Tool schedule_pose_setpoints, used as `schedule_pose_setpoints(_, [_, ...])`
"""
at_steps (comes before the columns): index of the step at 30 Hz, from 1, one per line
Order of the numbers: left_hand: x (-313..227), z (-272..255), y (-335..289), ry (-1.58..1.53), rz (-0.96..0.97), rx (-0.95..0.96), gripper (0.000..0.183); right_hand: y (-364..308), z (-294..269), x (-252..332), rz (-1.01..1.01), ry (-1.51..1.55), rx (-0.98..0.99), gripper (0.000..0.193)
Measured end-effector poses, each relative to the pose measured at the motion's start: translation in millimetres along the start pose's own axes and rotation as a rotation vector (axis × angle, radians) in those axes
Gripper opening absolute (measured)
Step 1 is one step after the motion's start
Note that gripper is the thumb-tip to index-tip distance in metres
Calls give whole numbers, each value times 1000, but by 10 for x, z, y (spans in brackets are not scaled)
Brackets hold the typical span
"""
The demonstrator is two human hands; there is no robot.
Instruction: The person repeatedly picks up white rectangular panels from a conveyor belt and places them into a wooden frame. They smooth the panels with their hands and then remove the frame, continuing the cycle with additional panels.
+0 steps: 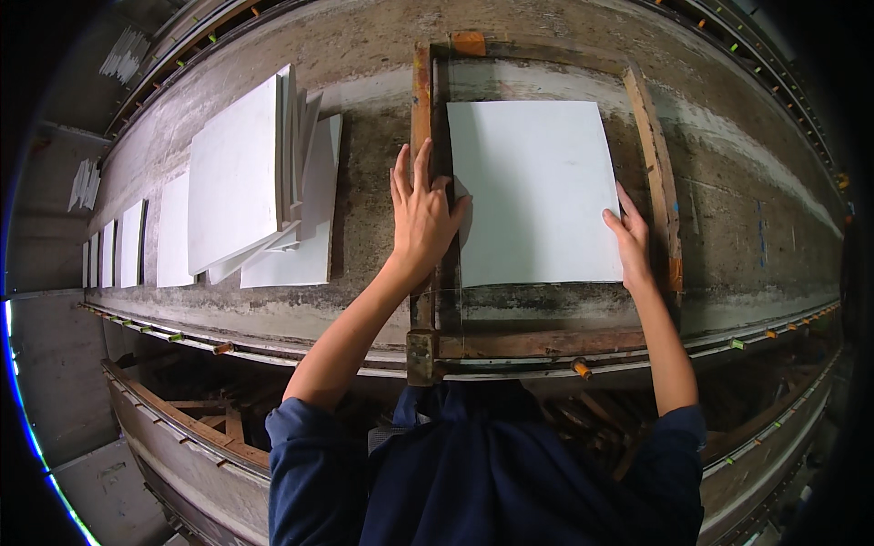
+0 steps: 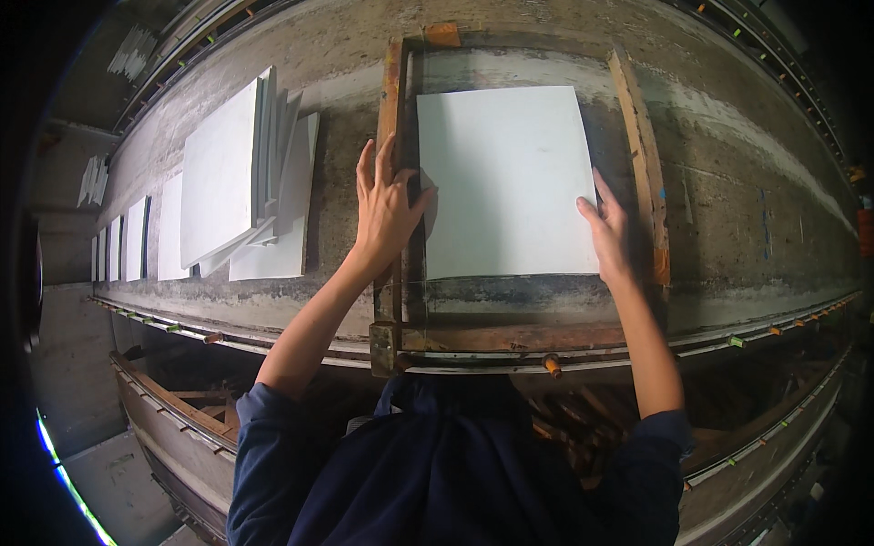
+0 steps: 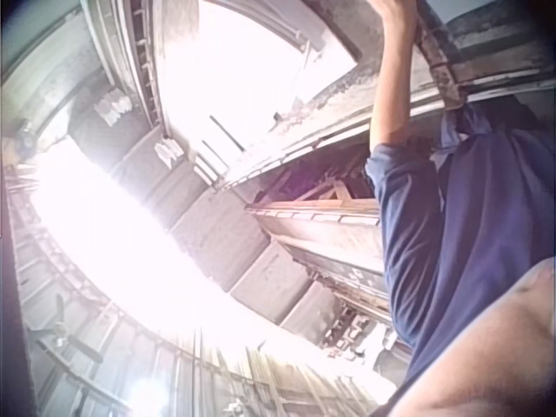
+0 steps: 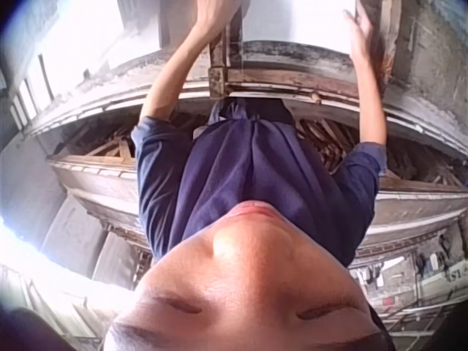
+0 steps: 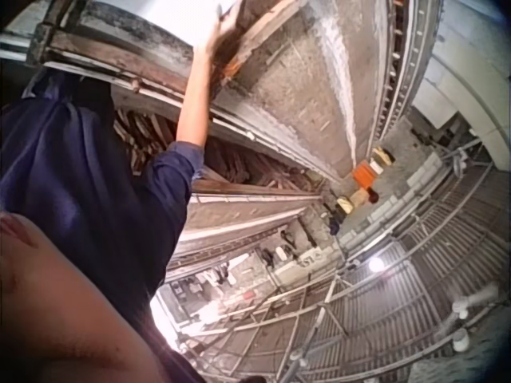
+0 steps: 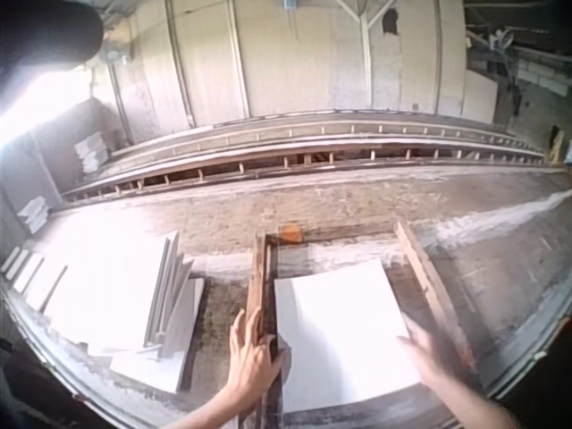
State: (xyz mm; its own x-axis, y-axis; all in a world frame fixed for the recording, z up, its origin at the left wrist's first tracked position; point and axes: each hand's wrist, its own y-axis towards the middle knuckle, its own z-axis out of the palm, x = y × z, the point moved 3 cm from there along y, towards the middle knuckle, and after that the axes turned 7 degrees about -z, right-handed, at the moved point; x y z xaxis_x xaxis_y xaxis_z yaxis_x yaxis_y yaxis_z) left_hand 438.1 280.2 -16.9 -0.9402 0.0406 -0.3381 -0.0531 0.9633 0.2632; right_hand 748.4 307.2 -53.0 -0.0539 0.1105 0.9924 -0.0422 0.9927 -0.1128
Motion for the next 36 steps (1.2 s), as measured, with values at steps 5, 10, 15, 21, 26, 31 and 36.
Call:
schedule_pose_setpoints(5, [18,7,-9,-13,5,-12,32,11,12,-18,-17,-57,-4,58])
schedule_pose_setpoints(10, [15,16,-12,-26,3,-20,30,25,15,-43,-72,-211,-8,57])
schedule_pose_setpoints(15, [11,29,1,-20,10,6,34,28,-31,-204,-352,-569,-94,55])
schedule_pose_setpoints(21, [8,-8,-14,-22,-1,40,40,15,54,121,-307,-680,-97,51])
schedule_pose_setpoints(26, [-33,-15,6,-25,11,44,41,116,5,25,-364,-724,-117,51])
schedule_pose_setpoints(31, [3,-11,-3,-28,23,38,44,117,-5,-77,-406,-709,-127,50])
schedule_pose_setpoints(36, [17,-6,-13,-44,26,44,45,107,-56,-150,-482,-741,-135,50])
